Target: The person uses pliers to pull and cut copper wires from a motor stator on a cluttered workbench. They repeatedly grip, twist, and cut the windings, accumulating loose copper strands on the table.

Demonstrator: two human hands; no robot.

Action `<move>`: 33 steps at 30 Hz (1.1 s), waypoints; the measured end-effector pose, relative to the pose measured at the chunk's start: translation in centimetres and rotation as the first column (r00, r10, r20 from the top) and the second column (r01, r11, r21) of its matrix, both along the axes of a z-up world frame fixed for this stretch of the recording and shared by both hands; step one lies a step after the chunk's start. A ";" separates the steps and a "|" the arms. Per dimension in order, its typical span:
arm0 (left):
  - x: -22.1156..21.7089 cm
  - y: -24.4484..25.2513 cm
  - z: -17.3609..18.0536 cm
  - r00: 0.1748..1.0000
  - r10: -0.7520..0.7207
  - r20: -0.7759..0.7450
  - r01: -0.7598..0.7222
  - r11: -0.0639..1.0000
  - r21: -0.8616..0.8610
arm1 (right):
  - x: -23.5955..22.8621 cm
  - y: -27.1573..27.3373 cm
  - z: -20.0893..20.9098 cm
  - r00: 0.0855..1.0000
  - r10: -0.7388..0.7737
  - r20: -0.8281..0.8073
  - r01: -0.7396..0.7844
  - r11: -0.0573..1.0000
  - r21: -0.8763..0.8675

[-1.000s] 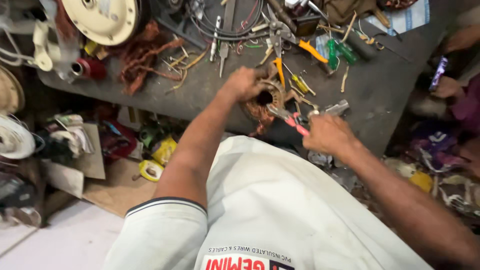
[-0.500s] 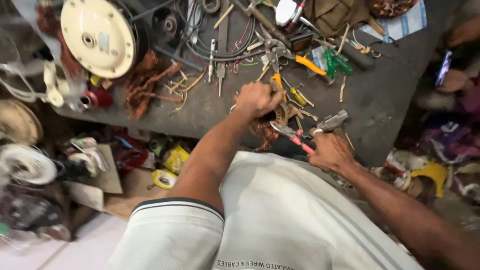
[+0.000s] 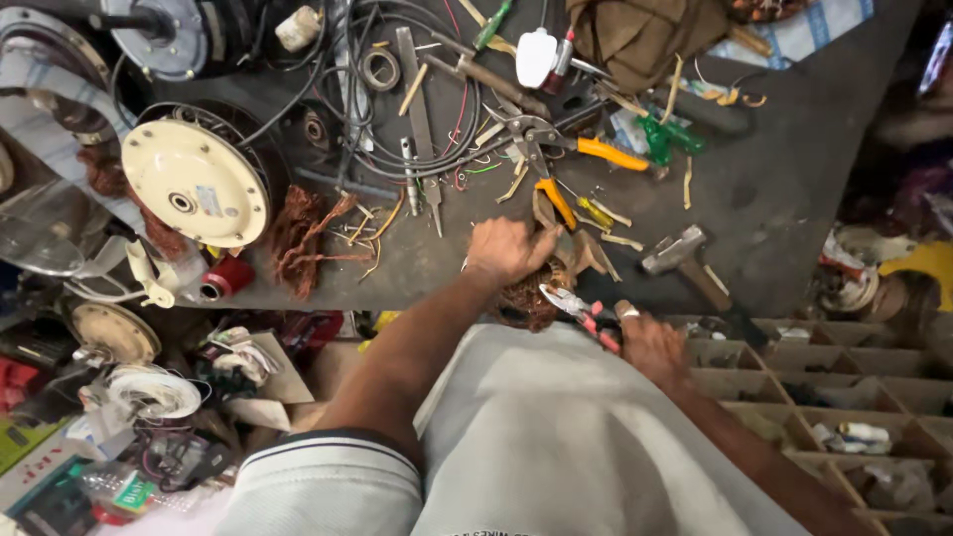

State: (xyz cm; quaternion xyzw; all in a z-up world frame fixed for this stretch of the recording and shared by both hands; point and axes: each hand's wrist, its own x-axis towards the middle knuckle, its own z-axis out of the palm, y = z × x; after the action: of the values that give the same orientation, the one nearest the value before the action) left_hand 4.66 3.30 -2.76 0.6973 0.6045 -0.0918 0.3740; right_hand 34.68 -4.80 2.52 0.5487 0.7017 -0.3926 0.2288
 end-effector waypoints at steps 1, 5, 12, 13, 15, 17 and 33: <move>0.5 -0.6 0.3 0.992 -0.111 0.068 0.100 0.985 0.140 | 0.6 -1.0 0.4 1.000 0.012 0.004 -0.012 1.000 0.005; 1.0 -1.0 0.3 0.993 0.010 0.121 -0.014 0.999 0.029 | 1.0 -1.6 -0.6 1.000 0.012 0.009 -0.013 0.998 0.056; 0.9 0.9 -0.7 0.993 0.012 0.121 -0.024 0.995 0.097 | 0.2 -0.6 -1.0 0.967 0.102 -0.232 0.055 0.809 0.585; 0.4 0.5 -0.7 0.995 0.078 0.065 -0.081 0.996 0.043 | -0.3 -0.8 -1.3 0.968 0.030 -0.250 0.101 0.864 0.493; -0.2 -1.6 -0.9 0.996 0.091 0.022 -0.091 0.996 -0.006 | -0.8 -2.2 -1.7 0.950 -0.012 -0.311 0.161 0.875 0.457; 0.2 -3.1 -1.2 0.998 -0.014 0.064 0.013 1.000 0.025 | -0.5 -3.4 -2.2 0.918 0.065 -0.392 0.200 0.777 0.597; 0.7 -8.0 7.6 0.949 0.276 0.155 -0.316 0.818 0.481 | 1.6 -0.4 -0.7 0.798 0.081 -0.597 0.079 0.968 0.238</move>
State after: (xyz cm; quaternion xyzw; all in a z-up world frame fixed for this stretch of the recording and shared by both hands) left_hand 5.39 -4.66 4.88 0.6707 0.6934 0.1544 0.2135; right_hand 36.32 -5.21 1.80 0.4196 0.7821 -0.4543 -0.0769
